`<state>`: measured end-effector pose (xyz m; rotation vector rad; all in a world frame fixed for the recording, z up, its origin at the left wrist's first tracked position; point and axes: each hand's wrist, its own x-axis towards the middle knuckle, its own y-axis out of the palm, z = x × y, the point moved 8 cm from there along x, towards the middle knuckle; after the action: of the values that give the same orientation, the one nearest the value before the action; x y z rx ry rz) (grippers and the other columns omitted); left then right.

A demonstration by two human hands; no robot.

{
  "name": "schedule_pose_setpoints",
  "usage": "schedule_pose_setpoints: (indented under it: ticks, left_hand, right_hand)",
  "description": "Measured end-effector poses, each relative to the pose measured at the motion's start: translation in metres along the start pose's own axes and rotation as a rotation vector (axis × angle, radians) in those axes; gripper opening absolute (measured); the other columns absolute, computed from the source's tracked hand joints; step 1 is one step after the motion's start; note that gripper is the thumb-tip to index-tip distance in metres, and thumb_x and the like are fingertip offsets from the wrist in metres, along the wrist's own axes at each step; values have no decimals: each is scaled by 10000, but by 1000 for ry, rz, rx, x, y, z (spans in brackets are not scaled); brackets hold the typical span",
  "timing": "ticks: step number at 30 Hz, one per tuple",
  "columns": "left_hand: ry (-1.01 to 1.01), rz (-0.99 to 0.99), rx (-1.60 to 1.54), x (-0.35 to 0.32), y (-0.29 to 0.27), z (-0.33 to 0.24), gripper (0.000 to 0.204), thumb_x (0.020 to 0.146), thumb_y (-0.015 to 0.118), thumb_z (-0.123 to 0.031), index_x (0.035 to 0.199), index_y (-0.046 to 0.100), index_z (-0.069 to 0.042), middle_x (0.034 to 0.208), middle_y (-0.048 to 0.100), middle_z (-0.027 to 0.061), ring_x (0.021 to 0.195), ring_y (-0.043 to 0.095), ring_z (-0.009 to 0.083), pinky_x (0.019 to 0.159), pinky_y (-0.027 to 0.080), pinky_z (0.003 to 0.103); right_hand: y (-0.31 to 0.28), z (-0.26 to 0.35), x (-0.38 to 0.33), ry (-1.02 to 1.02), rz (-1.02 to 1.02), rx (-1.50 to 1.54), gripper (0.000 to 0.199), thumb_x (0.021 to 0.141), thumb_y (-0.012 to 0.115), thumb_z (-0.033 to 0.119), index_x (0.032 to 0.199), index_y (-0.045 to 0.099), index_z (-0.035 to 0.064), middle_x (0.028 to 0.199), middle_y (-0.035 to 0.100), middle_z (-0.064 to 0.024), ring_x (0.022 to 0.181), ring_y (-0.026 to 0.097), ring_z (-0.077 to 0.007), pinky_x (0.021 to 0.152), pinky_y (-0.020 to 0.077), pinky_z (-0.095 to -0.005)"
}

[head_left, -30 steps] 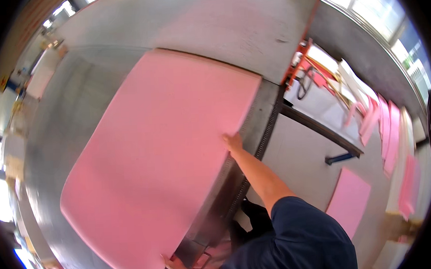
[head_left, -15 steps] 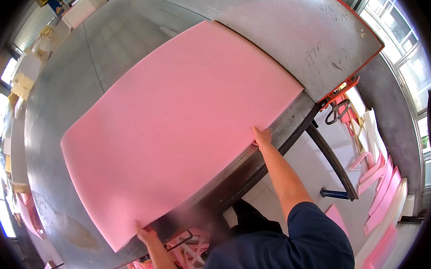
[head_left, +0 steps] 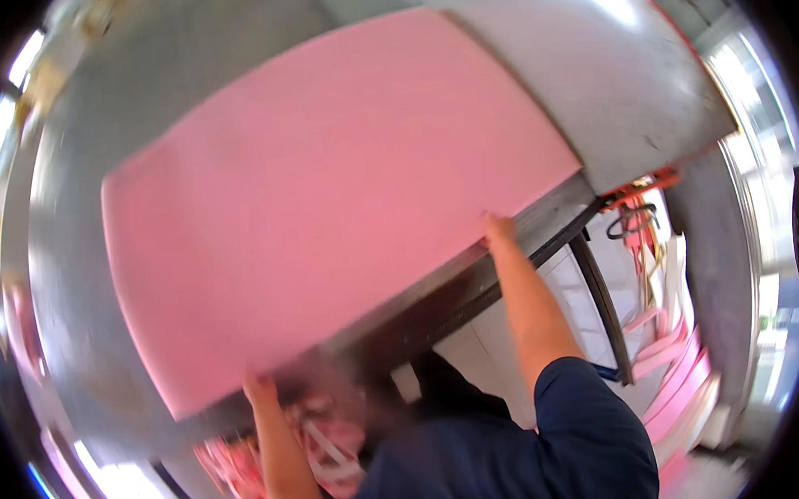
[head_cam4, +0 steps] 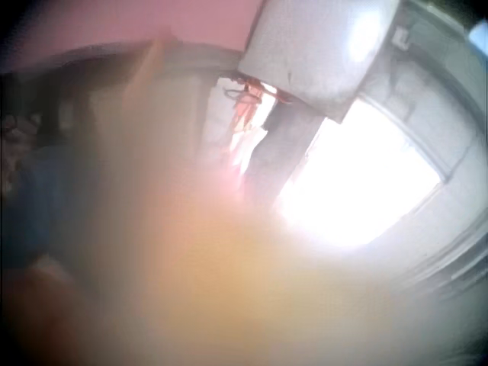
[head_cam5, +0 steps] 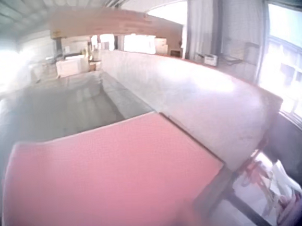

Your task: The person positions large pink foam sheets on a hydraulic guillotine cutter, aligns them, and cuts them into smaller rectangular pieces. The person removes the cut strips and stacks the finished pieces. The person briefly consults a notebook before resuming cutting.

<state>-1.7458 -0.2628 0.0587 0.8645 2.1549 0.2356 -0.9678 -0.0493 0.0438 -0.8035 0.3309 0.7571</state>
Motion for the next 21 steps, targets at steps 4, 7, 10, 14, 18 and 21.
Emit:
schedule_pose_setpoints:
  ticks: [4, 7, 10, 14, 18, 21]
  left_hand:
    - [-101, 21, -213, 76, 66, 77, 246, 940, 684, -193, 1160, 642, -91, 1060, 696, 57, 894, 649, 186, 790, 545, 354]
    - [-115, -160, -84, 76, 75, 105, 295, 915, 726, -167, 1180, 613, -103, 1117, 665, 62, 1046, 630, 224, 930, 525, 417]
    - [-48, -228, 5, 61, 94, 99, 330, 894, 751, -125, 1186, 598, -113, 1126, 665, 59, 1039, 646, 220, 883, 547, 410]
    - [33, -315, 84, 52, 111, 107, 399, 868, 777, -88, 1212, 579, -117, 1151, 667, 52, 1016, 662, 205, 839, 565, 389]
    - [17, -377, 191, 51, 110, 110, 435, 887, 739, -61, 1280, 560, -112, 1213, 642, 53, 1054, 646, 203, 846, 559, 373]
    - [22, -359, 187, 53, 106, 107, 406, 874, 767, -84, 1232, 584, -145, 1177, 662, 24, 1031, 648, 200, 841, 552, 383]
  right_hand:
    - [15, 33, 72, 76, 225, 408, 392, 910, 687, 277, 1227, 575, 77, 1081, 634, -145, 978, 631, -295, 795, 558, -476]
    - [3, 28, 82, 78, 94, 305, 428, 927, 680, 257, 1298, 535, 102, 1222, 591, -144, 1082, 598, -317, 873, 552, -531]
    - [-15, 23, 82, 103, 39, 271, 443, 942, 679, 278, 1326, 524, 119, 1277, 572, -128, 1123, 584, -325, 927, 542, -538]
    - [-34, 16, 97, 124, 8, 267, 458, 953, 680, 303, 1343, 515, 127, 1283, 576, -122, 1125, 587, -333, 944, 537, -539]
    - [-34, 14, 94, 121, -13, 277, 457, 957, 680, 295, 1341, 515, 110, 1266, 586, -133, 1101, 601, -337, 934, 543, -542]
    - [-33, 16, 94, 117, -5, 282, 466, 957, 677, 287, 1345, 512, 87, 1276, 582, -153, 1097, 608, -349, 874, 561, -551]
